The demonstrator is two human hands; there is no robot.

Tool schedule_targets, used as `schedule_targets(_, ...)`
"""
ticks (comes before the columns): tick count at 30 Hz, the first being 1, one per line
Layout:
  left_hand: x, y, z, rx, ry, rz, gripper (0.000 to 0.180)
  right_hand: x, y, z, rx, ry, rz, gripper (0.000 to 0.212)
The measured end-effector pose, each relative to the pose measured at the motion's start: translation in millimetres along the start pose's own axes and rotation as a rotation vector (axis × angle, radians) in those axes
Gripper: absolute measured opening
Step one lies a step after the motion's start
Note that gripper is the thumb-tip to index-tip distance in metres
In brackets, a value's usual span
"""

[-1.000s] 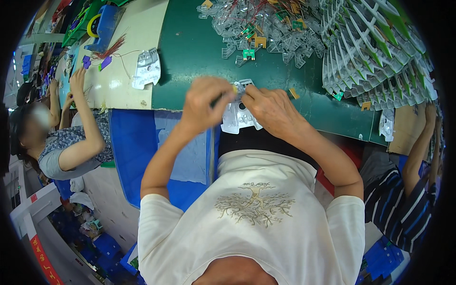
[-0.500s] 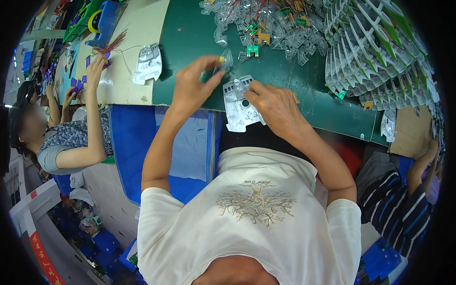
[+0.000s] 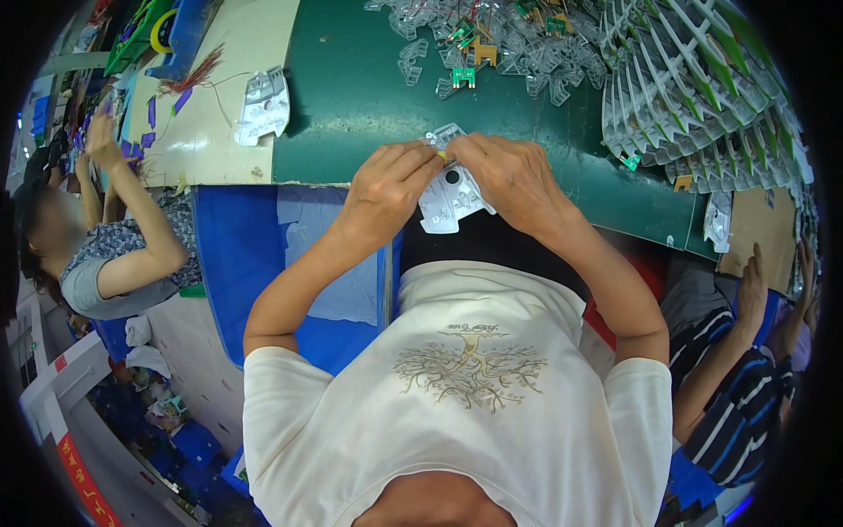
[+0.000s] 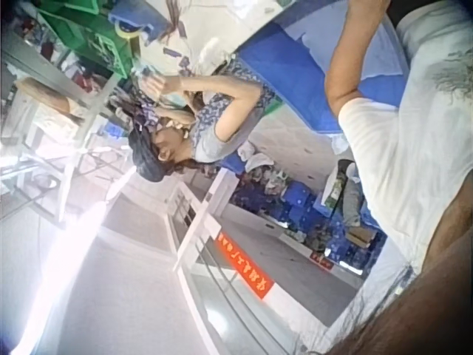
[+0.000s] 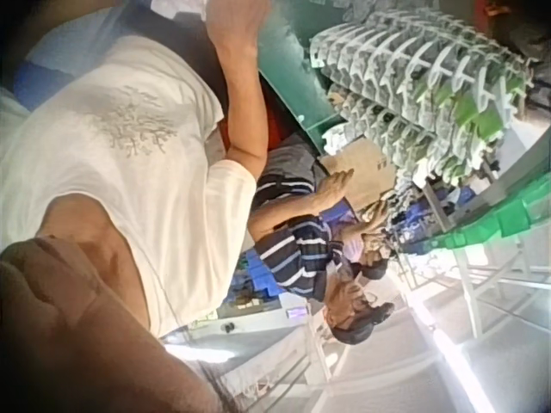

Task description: Assembling small plastic components onto a white plastic base at a manufacturing workbench.

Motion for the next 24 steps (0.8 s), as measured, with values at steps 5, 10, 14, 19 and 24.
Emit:
schedule_targets(5,7,-11,9,-0.104,-0.002,-0.023,0.025,-1,1,-10,0.0,0.075,0.207,0.012)
schedule_targets(10,7,-17,23,-0.332,-0.289,-0.168,0.037,5,-9,-24,0.098,0.028,0.188,0.021)
schedule_targets(14,9,-9,17,-0.274,-0.378,-0.179,0.062,13,-12,-28,0.148,-0.011,0.185,0.028)
schedule_targets(19,12,-3,15,-0.047,-0.408,-0.15,0.062,18,-8,-38,0.053,0.022,0.142,0.02)
schedule_targets(24,12,-3,15,0.008,-0.359,-0.168,0.067,21,-18,-41,0.055,0.708,0.325,0.024)
Point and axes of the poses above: each hand's wrist, its own y-axis towards the middle knuckle, its own z-axis out of the palm, x = y × z, the point moved 3 cm from there along y, towards the middle knuckle, and after that the axes turned 7 degrees about -y, right-handed, at the moved point
